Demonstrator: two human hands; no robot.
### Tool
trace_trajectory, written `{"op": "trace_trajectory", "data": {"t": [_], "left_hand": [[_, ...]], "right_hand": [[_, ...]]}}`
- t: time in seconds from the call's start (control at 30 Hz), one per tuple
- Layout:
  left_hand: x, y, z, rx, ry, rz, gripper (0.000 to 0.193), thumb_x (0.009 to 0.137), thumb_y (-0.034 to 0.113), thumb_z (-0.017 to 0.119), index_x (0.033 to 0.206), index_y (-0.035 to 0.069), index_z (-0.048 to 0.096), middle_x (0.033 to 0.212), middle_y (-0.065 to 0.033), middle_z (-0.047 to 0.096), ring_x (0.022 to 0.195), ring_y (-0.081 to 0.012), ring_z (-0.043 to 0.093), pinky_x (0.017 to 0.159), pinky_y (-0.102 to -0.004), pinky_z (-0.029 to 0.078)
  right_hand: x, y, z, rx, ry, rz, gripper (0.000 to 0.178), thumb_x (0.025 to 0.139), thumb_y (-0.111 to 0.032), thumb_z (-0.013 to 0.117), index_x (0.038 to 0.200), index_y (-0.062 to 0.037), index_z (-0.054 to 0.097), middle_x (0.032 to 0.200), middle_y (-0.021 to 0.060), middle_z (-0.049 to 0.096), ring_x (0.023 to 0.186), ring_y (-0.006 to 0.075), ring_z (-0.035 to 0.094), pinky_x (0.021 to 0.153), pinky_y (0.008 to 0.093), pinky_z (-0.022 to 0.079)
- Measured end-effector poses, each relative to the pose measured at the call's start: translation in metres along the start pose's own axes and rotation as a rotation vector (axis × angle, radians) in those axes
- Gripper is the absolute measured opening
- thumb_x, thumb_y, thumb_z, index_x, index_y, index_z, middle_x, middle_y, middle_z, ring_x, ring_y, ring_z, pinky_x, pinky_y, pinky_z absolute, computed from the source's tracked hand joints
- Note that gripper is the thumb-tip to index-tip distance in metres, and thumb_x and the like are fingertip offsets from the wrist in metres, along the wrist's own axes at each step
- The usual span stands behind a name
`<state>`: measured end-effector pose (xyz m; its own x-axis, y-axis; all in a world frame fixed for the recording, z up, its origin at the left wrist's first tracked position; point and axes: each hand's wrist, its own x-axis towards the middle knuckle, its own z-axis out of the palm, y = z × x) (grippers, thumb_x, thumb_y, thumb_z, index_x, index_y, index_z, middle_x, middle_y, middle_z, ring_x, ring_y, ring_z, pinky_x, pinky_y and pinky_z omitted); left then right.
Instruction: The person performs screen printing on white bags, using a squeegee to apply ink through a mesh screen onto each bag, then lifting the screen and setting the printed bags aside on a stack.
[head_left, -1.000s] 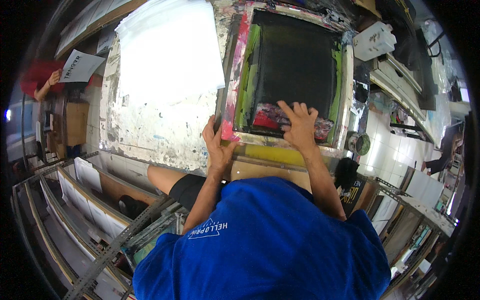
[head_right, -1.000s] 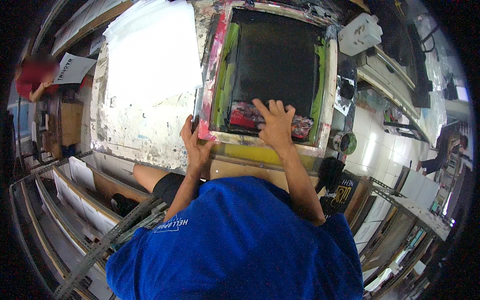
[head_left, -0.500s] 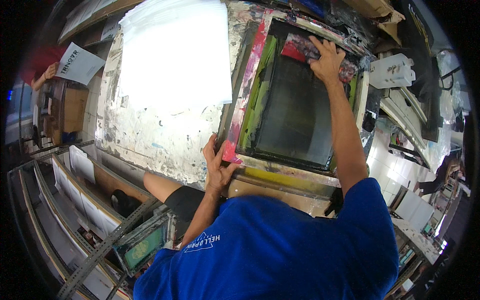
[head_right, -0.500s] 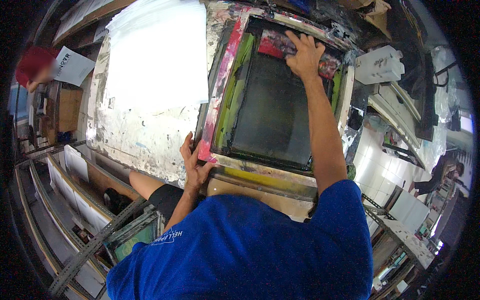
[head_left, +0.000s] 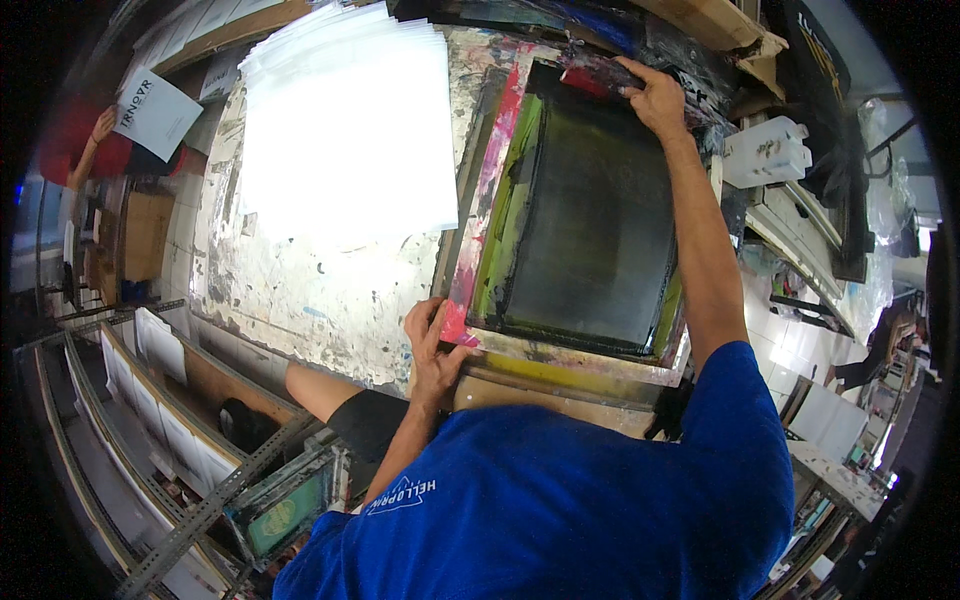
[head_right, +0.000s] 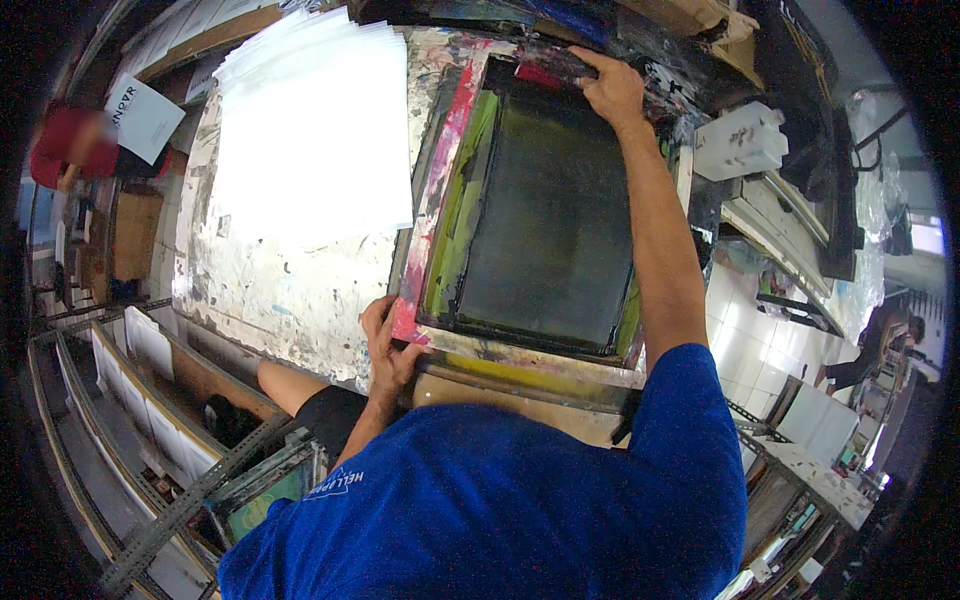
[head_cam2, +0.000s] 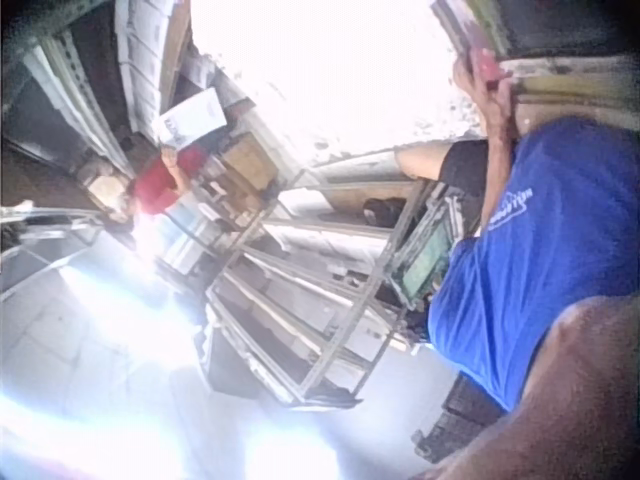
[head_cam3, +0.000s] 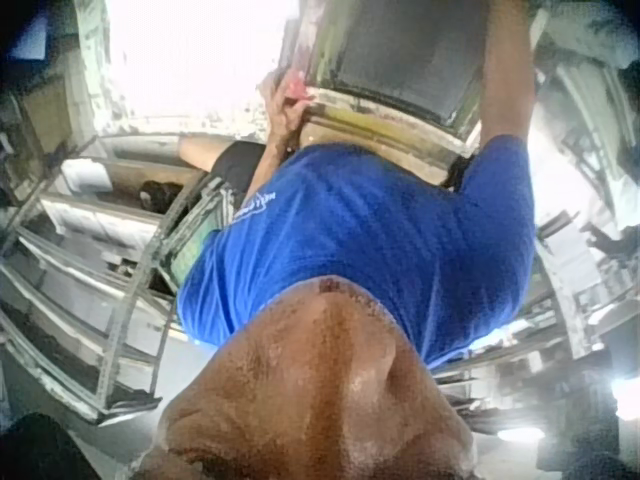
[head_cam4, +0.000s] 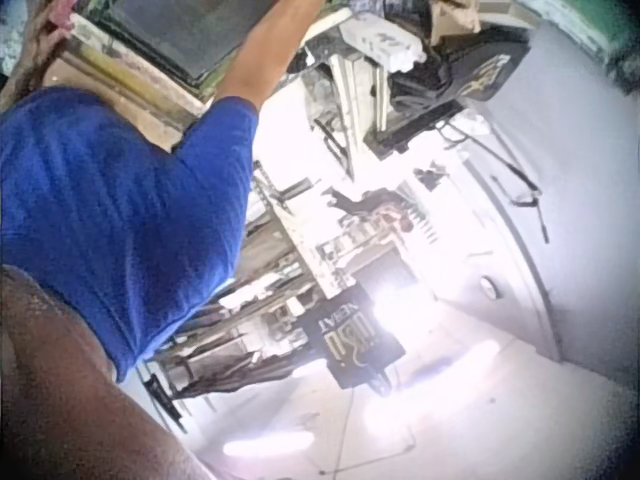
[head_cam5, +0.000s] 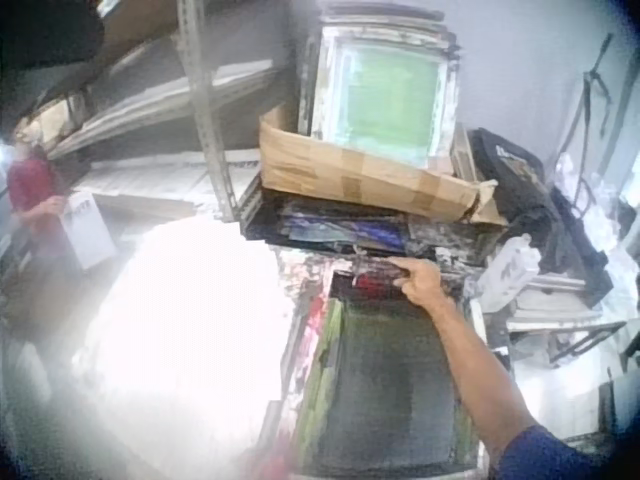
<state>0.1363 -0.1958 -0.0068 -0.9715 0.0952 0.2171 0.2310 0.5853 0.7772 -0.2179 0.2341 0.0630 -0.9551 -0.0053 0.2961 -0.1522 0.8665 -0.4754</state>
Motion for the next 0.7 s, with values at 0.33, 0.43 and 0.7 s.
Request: {"op": "trace_trajectory", "data": {"t": [0.33, 0.43, 0.7], "left_hand": [[0.003, 0.020, -0.002, -0.204, 0.142, -0.027, 0.077, 0.064, 0.028, 0.091, 0.131, -0.001, 0.064, 0.121, -0.0162, 0.061, 0.115, -0.0319, 0.053, 0.101, -0.0420, 0.041], [0.027, 0.052, -0.017, -0.215, 0.231, 0.100, 0.057, 0.073, 0.023, 0.088, 0.118, -0.005, 0.067, 0.120, -0.0155, 0.061, 0.113, -0.0280, 0.055, 0.097, -0.0371, 0.045], [0.122, 0.149, -0.040, -0.498, 0.547, 0.066, 0.068, 0.080, 0.018, 0.084, 0.135, -0.009, 0.055, 0.131, -0.0174, 0.057, 0.119, -0.0261, 0.055, 0.103, -0.0368, 0.045]], "right_hand": [[-0.160, -0.098, -0.074, 0.481, -0.092, 0.282, 0.065, 0.074, -0.007, 0.080, 0.136, -0.0238, 0.067, 0.135, 0.0117, 0.067, 0.125, 0.0254, 0.064, 0.108, 0.0330, 0.045], [-0.220, -0.171, -0.112, 0.394, -0.153, 0.228, 0.064, 0.076, -0.009, 0.080, 0.134, -0.0290, 0.067, 0.127, 0.0147, 0.070, 0.118, 0.0341, 0.067, 0.100, 0.0377, 0.052], [-0.220, -0.270, -0.211, -0.232, 0.210, -0.328, 0.068, 0.066, -0.013, 0.075, 0.133, -0.0244, 0.069, 0.069, 0.0086, 0.047, 0.066, 0.0283, 0.052, 0.064, 0.0395, 0.044]]}}
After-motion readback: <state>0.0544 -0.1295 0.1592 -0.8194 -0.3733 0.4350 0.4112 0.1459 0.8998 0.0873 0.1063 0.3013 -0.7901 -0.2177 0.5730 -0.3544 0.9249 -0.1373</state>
